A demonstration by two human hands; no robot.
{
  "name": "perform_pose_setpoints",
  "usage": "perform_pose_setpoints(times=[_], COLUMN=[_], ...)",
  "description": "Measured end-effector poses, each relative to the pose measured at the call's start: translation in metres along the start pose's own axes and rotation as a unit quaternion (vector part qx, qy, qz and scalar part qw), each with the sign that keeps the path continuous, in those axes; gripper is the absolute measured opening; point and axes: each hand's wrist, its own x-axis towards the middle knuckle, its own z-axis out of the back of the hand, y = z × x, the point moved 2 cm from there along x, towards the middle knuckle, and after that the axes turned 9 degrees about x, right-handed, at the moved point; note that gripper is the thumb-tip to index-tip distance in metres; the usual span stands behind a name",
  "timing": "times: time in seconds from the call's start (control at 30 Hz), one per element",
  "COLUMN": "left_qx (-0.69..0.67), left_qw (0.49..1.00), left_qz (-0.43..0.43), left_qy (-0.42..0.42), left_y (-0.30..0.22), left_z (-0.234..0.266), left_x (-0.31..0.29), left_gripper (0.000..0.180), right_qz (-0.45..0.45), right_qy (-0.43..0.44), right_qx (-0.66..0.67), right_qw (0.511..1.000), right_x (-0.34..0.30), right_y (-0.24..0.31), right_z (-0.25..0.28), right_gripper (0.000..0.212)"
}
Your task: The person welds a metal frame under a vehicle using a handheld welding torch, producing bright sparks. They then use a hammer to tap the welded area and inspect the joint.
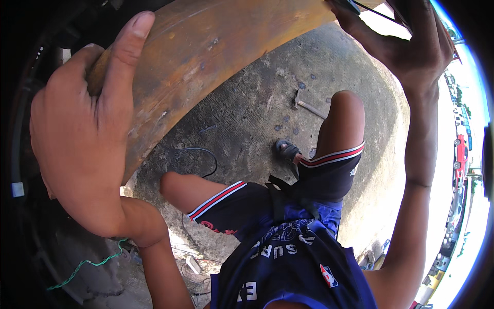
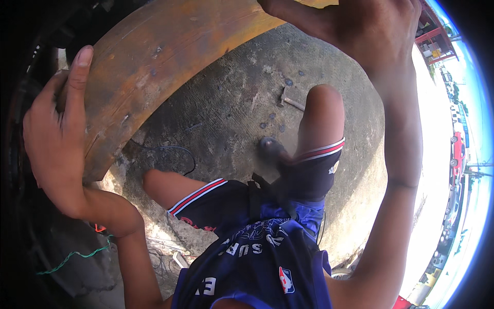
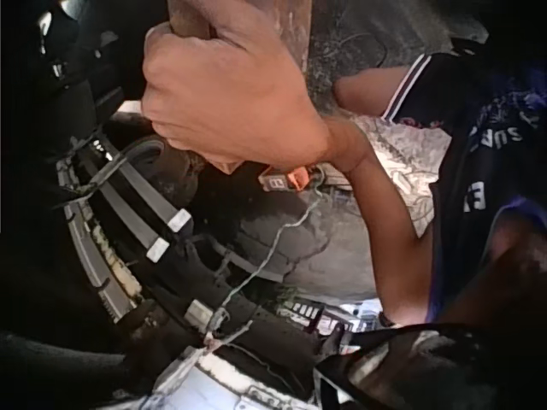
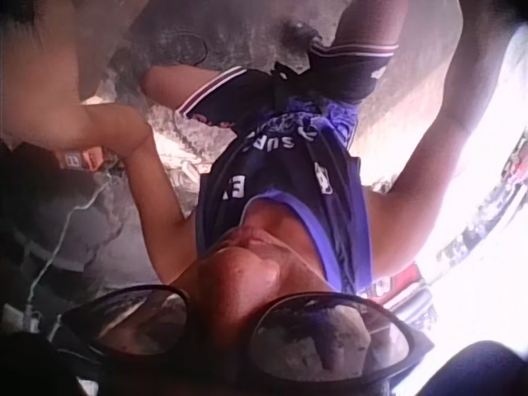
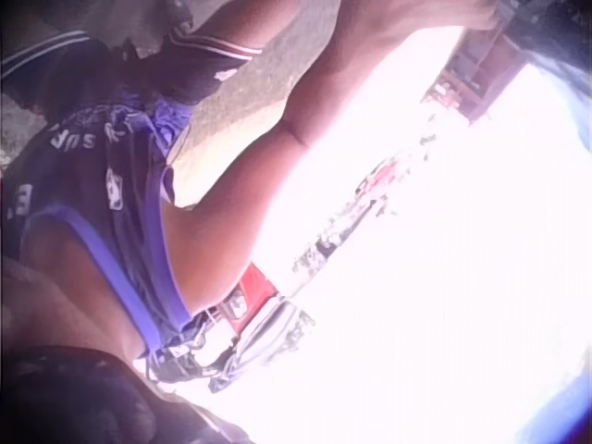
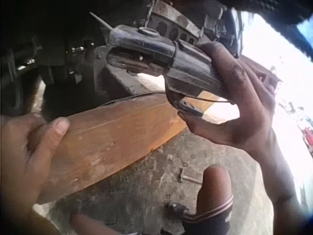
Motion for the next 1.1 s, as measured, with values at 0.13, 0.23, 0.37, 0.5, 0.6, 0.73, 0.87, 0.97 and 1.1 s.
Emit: perform_pose_setpoints(times=[0.13,0.23,0.37,0.5,0.6,0.73,0.87,0.97,1.1], left_qx=[0.013,0.033,0.023,0.027,0.020,0.014,0.012,0.020,0.031], left_qw=[1.000,0.997,0.997,0.997,0.998,0.999,0.999,0.998,0.998], left_qz=[0.008,-0.037,-0.053,-0.047,-0.037,-0.026,-0.009,-0.005,0.015], left_qy=[0.023,-0.054,-0.059,-0.049,-0.046,-0.044,-0.045,-0.059,-0.059], left_y=[-0.016,-0.015,-0.017,-0.020,-0.018,-0.023,-0.027,-0.028,-0.034], left_z=[0.014,0.008,0.014,0.020,0.023,0.022,0.024,0.023,0.024], left_x=[-0.005,-0.007,-0.009,-0.009,-0.011,-0.010,-0.011,-0.012,-0.010], left_gripper=[0.086,0.075,0.064,0.061,0.061,0.060,0.059,0.058,0.056], right_qz=[-0.094,-0.185,-0.191,-0.194,-0.210,-0.220,-0.215,-0.221,-0.202], right_qy=[-0.003,0.022,0.026,0.069,0.096,0.110,0.092,0.111,0.119], right_qx=[0.028,0.034,0.091,0.092,0.097,0.080,0.093,0.109,0.108], right_qw=[0.995,0.982,0.977,0.974,0.968,0.966,0.968,0.963,0.966], right_x=[-0.013,-0.013,-0.015,-0.016,-0.011,-0.009,0.000,0.005,0.003], right_y=[-0.009,-0.011,-0.019,-0.026,-0.033,-0.045,-0.062,-0.069,-0.074], right_z=[-0.011,-0.007,0.000,0.001,0.000,-0.009,-0.019,-0.025,-0.035], right_gripper=[0.088,0.098,0.097,0.095,0.093,0.092,0.083,0.081,0.081])
